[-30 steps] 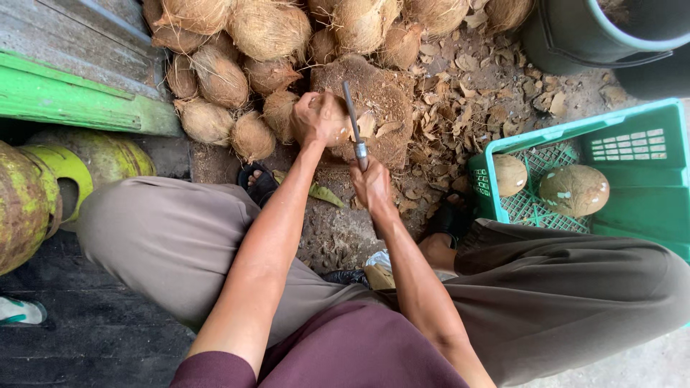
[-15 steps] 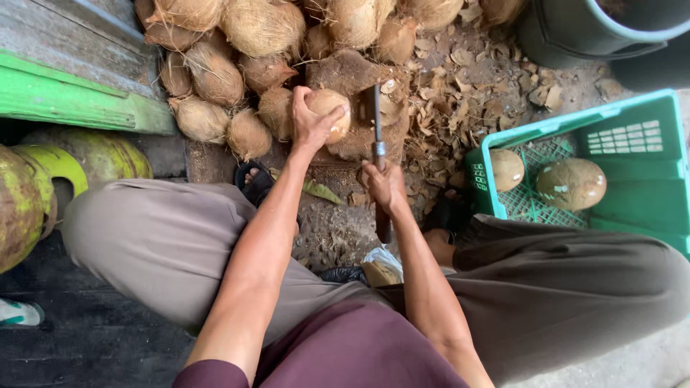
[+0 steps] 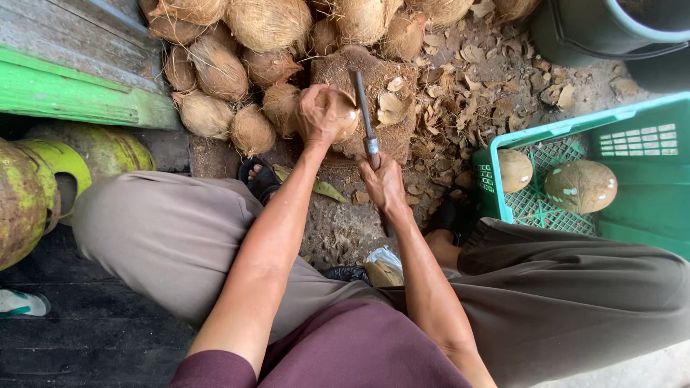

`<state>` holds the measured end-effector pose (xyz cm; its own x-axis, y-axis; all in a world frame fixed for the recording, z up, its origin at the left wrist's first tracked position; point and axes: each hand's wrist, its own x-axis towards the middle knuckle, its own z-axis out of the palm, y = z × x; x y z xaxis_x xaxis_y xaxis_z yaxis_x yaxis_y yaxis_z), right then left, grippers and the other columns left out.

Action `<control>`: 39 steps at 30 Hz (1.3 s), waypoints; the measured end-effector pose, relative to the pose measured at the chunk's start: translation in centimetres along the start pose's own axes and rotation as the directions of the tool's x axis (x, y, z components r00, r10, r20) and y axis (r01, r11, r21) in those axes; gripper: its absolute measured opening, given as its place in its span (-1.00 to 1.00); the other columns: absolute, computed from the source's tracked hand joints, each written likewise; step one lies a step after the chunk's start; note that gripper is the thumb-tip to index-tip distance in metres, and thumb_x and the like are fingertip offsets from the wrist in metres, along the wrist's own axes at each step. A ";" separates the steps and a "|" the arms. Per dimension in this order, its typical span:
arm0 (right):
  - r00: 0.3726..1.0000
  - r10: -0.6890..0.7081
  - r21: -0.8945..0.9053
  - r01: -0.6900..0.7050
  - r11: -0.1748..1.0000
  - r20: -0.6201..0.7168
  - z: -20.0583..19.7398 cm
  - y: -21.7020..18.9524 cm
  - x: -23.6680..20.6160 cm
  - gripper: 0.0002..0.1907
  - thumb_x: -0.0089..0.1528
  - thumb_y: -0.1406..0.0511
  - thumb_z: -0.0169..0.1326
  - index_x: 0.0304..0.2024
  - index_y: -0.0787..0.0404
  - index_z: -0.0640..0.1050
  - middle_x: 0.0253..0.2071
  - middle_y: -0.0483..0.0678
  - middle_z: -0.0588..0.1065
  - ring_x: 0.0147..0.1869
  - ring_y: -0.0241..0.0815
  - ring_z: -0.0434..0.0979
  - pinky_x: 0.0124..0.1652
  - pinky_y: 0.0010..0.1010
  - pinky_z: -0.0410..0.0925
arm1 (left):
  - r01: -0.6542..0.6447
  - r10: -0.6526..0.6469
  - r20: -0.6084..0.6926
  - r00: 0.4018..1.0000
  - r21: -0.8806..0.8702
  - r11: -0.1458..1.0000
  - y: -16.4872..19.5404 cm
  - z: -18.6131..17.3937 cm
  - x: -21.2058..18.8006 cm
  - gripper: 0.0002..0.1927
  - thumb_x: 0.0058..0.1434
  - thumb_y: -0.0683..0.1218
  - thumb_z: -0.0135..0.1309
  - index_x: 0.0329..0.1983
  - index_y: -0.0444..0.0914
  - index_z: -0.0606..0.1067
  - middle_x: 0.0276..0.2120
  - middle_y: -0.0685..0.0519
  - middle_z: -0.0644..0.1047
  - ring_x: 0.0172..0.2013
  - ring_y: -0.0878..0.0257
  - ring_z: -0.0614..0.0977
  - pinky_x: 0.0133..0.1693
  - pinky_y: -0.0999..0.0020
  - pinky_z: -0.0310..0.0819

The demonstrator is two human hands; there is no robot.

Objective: The person sits on the ground and husks coconuts one at a time, holding each coconut against a wooden block and striking it with a machete to strip off the fibrous husk. Peeled coconuts are placed into a green plastic crate beside them.

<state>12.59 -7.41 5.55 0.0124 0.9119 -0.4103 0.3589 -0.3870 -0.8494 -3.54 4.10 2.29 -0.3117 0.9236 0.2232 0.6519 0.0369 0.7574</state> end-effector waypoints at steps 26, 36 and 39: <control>0.988 0.040 -0.073 -0.029 0.997 0.146 -2.2 1.3 1.9 -0.56 0.32 0.04 0.14 -0.50 0.10 0.33 -0.63 -0.19 0.33 -0.60 -0.36 0.29 -0.55 -0.42 0.27 | 0.062 -0.058 0.164 0.985 -0.018 0.998 -0.5 -0.7 0.8 -0.59 0.21 0.28 0.12 -0.19 -0.13 0.58 -0.26 0.05 0.61 -0.26 0.16 0.61 -0.21 0.20 0.48; 0.999 -0.027 0.221 0.030 0.975 -0.018 -0.8 1.1 0.7 -0.66 0.31 0.08 0.07 -0.44 0.07 0.34 -0.63 -0.19 0.37 -0.67 -0.38 0.32 -0.68 -0.47 0.32 | 0.642 -0.606 0.274 0.747 -0.057 0.765 0.9 0.1 0.8 -0.58 0.11 0.29 0.18 -0.35 -0.14 0.57 -0.32 0.04 0.61 -0.25 0.14 0.61 -0.15 0.10 0.46; 1.000 -0.027 0.153 0.027 0.988 -0.005 -0.1 1.5 0.5 -0.63 0.32 0.09 0.08 -0.48 0.09 0.34 -0.63 -0.18 0.35 -0.66 -0.36 0.28 -0.66 -0.45 0.29 | 0.727 -0.694 0.247 0.676 -0.070 0.683 1.6 0.3 1.0 -0.64 0.17 0.27 0.09 -0.35 -0.08 0.54 -0.35 0.09 0.60 -0.32 0.17 0.62 -0.26 0.14 0.55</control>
<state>13.24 -7.57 4.08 0.0077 0.9227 -0.3854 0.2120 -0.3782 -0.9011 -2.61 5.23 3.57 -0.4925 0.6928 -0.5267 0.1696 0.6700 0.7227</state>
